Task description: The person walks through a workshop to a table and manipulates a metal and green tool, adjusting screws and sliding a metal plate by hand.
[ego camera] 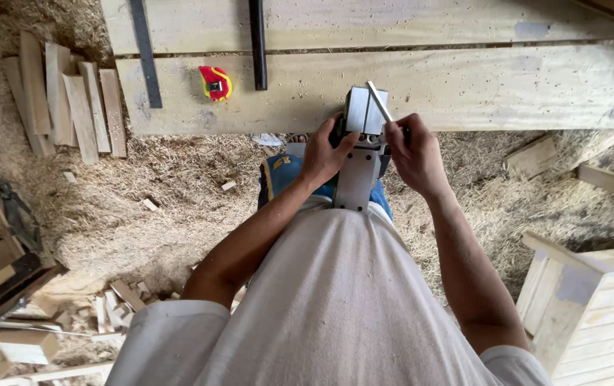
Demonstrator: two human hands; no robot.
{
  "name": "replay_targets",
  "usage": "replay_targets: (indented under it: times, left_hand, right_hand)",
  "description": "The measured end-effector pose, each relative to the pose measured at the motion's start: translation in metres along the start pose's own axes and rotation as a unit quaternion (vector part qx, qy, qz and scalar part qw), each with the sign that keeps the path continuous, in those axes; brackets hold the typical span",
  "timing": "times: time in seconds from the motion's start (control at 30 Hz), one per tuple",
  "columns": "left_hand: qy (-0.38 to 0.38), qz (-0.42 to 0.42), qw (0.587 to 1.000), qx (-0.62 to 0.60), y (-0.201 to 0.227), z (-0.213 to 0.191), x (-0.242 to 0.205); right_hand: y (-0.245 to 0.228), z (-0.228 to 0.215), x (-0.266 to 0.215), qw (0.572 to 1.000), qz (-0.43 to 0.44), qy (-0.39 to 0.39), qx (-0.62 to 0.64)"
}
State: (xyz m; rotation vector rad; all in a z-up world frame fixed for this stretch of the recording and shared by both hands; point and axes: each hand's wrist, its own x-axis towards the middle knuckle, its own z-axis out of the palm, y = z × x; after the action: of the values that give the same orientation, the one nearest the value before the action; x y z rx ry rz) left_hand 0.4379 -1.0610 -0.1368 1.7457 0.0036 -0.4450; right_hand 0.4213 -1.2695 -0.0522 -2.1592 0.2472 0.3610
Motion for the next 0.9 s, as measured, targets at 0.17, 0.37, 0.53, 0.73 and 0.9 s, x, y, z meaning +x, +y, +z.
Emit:
replay_targets:
  times: [0.17, 0.37, 0.53, 0.73, 0.9]
  left_hand:
    - [0.037, 0.064, 0.997, 0.021, 0.0, 0.004, 0.0]
    - [-0.029, -0.056, 0.995, 0.078, 0.012, 0.019, 0.017]
    - [-0.011, -0.03, 0.993, 0.115, 0.022, 0.021, 0.047]
    - [-0.087, -0.132, 0.983, 0.097, 0.02, 0.004, 0.07]
    - [-0.029, -0.044, 0.991, 0.125, 0.017, 0.013, 0.06]
  right_hand:
    - [-0.013, 0.011, 0.011, 0.989, -0.031, -0.01, -0.147]
    - [0.007, 0.008, 0.007, 0.992, 0.051, 0.025, -0.114]
    - [0.014, 0.005, 0.021, 0.992, 0.091, 0.062, -0.067]
    - [0.012, 0.004, 0.037, 0.995, 0.079, 0.048, -0.038]
    - [0.012, 0.0, 0.03, 0.993, 0.077, 0.073, -0.051]
